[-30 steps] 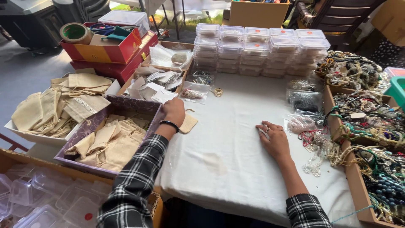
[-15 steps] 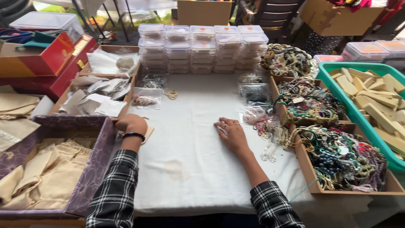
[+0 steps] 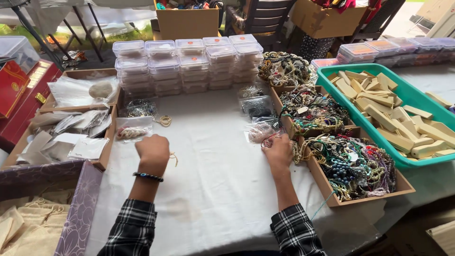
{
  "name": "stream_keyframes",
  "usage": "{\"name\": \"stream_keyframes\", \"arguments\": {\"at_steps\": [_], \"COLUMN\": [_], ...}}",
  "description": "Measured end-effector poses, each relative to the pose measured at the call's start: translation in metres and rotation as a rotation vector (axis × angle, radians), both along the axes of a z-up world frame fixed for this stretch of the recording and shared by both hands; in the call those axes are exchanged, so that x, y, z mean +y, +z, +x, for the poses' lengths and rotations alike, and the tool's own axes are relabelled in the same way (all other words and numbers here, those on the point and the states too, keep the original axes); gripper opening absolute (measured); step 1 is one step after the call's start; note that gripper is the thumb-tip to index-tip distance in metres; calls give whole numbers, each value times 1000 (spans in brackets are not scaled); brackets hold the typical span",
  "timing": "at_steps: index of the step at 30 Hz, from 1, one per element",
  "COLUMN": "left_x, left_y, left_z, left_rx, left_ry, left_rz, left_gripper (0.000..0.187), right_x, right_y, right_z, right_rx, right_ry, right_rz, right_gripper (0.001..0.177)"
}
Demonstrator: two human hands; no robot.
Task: The person handles various jewelry items, including necklaces and bracelets, placing them into small plastic bags and cloth pouches. They then put the pouches into clear plastic containers and stack them on the table.
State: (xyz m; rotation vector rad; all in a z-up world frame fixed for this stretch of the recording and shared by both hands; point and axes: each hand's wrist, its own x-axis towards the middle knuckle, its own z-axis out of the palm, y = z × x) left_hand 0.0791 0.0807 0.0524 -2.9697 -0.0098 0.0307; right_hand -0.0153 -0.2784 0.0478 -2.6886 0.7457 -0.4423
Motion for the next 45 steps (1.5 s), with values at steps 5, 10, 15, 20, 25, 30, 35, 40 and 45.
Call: {"name": "stream_keyframes", "arguments": {"at_steps": [5,10,15,20,25,30,35,40,45], "left_x": [-57,-119,-133,-134,-129,-118,-119,-122,-120], "left_y": [20,-21,-63,-60,-60,-69,-57,-60,-49], "left_z": [-23,-63,-92,-95,-92,-78,-81,-86,-84], "left_rx": [46,57,-295,-283,-324,-389,-341,-394,-389], "left_ry": [-164,-518,-592,-642,-670,-441,-297,-296,-394], "left_rz": [-368,-870,-673,-756,-864,-1197,-1158,-1078,-1127], "left_gripper": [25,74,49,22,12,13,10,11,25], "right_x": [-21,24,-23,-60,-11,21,-11,-14,6], "right_y": [-50,-33,-23,-52,18,19,-7,25,86], "right_z": [26,18,10,20,-9,-15,-3,-8,-5], "right_rx": [-72,-205,-153,20,-116,239,131,-39,-185], "right_ry": [164,831,232,186,253,647,721,866,1015], "right_rz": [101,657,92,89,190,37,240,822,1054], "right_gripper": [24,24,30,36,38,40,26,21,18]}}
